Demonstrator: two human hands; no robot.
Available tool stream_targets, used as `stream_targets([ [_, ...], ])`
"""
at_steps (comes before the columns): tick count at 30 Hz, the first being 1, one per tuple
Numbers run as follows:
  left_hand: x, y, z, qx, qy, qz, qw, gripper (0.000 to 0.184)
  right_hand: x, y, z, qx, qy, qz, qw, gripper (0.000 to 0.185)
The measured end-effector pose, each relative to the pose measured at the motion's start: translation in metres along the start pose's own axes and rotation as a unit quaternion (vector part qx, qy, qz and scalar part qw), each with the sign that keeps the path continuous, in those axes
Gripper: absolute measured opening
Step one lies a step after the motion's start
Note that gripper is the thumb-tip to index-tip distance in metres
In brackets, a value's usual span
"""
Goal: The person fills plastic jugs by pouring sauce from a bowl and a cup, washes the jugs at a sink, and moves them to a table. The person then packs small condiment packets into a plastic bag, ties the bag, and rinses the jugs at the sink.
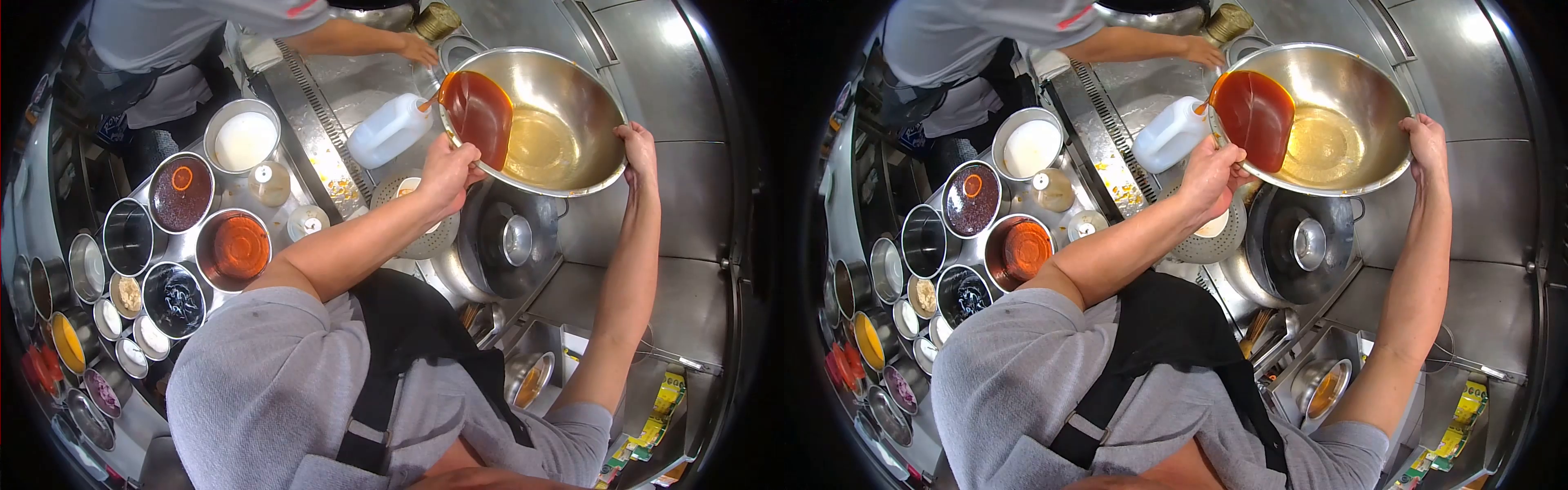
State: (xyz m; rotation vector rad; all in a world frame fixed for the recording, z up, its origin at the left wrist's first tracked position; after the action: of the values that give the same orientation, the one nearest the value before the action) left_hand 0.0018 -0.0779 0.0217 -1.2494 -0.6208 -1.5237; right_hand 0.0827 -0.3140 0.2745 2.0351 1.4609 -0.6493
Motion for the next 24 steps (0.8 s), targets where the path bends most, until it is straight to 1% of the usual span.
stream_targets([
  [2, 0.000, -0.003, 0.001, -0.006, 0.008, 0.012, 1.000, 0.020, -0.003, 0.002, 0.002, 0.006, -0.006, -0.005, 1.000, 0.004],
  [3, 0.000, -0.002, 0.000, -0.007, 0.008, 0.012, 1.000, 0.020, -0.004, 0.004, 0.004, 0.012, -0.012, -0.010, 1.000, 0.009],
  [10, 0.001, 0.000, -0.002, -0.007, -0.003, -0.001, 1.000, 0.021, -0.008, 0.010, 0.009, 0.017, -0.012, -0.020, 1.000, 0.009],
  [18, 0.002, 0.001, -0.001, -0.007, -0.010, 0.004, 1.000, 0.020, -0.006, 0.007, 0.003, 0.009, -0.015, -0.021, 1.000, 0.003],
  [24, 0.001, 0.001, -0.001, -0.014, -0.010, 0.013, 1.000, 0.019, -0.008, 0.012, 0.006, 0.003, -0.015, -0.022, 1.000, 0.001],
])
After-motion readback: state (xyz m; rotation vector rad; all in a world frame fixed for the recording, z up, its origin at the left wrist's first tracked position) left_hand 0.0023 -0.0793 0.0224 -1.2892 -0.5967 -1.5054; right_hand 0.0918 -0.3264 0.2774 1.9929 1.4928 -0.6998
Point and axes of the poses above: each hand's wrist, its own y-axis towards the middle knuckle, its own x-axis out of the palm, z = x × y, the point moved 8 cm from there along y, towards the middle knuckle, and after that the axes turned 5 degrees about -x, right-handed, at the moved point
